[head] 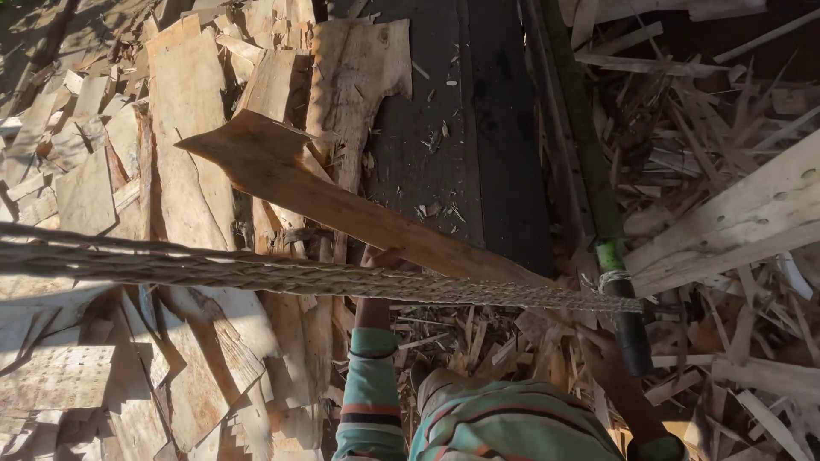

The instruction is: The person uses a large blade attached to a rope swing to split wooden planks. They repeatedly pick up planks, place them on a wooden block, and swing the blade to split the wood into smaller pieces.

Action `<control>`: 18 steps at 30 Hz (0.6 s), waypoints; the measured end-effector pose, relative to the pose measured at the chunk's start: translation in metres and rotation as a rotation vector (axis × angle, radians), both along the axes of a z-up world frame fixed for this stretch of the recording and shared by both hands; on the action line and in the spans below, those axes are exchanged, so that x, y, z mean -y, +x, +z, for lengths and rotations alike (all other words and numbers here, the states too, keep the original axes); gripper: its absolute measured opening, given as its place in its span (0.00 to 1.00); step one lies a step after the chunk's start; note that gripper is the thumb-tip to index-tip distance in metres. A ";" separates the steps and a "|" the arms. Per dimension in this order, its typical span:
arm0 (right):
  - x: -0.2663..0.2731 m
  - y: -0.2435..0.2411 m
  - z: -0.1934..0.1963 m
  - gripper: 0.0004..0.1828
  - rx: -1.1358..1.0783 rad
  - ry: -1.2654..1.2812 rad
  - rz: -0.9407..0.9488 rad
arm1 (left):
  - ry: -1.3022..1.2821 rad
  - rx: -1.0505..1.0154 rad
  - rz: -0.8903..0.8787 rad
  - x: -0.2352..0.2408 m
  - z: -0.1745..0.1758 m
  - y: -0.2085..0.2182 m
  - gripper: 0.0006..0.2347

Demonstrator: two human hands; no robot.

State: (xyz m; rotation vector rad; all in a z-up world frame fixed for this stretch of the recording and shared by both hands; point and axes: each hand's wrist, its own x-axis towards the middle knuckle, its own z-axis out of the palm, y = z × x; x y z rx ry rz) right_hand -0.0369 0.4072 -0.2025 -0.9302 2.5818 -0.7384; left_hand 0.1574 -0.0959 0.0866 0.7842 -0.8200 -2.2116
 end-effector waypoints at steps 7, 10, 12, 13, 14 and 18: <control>0.012 -0.089 0.055 0.18 0.424 -0.571 -0.266 | -0.018 0.152 0.183 -0.012 -0.033 -0.011 0.20; 0.086 -0.003 0.363 0.23 0.781 -0.650 -0.591 | 0.017 0.173 0.279 -0.017 -0.043 -0.029 0.26; 0.041 -0.037 0.280 0.25 0.997 -0.831 -0.386 | 0.011 0.145 0.313 -0.016 -0.053 -0.043 0.27; 0.010 -0.041 0.242 0.29 1.211 -1.015 -0.162 | -0.008 0.117 0.346 -0.016 -0.058 -0.051 0.28; 0.024 -0.030 0.278 0.29 1.206 -1.007 -0.167 | 0.002 0.116 0.344 -0.010 -0.062 -0.059 0.28; 0.073 0.009 0.372 0.51 0.773 -0.430 -0.317 | -0.006 0.096 0.383 0.009 -0.076 -0.079 0.29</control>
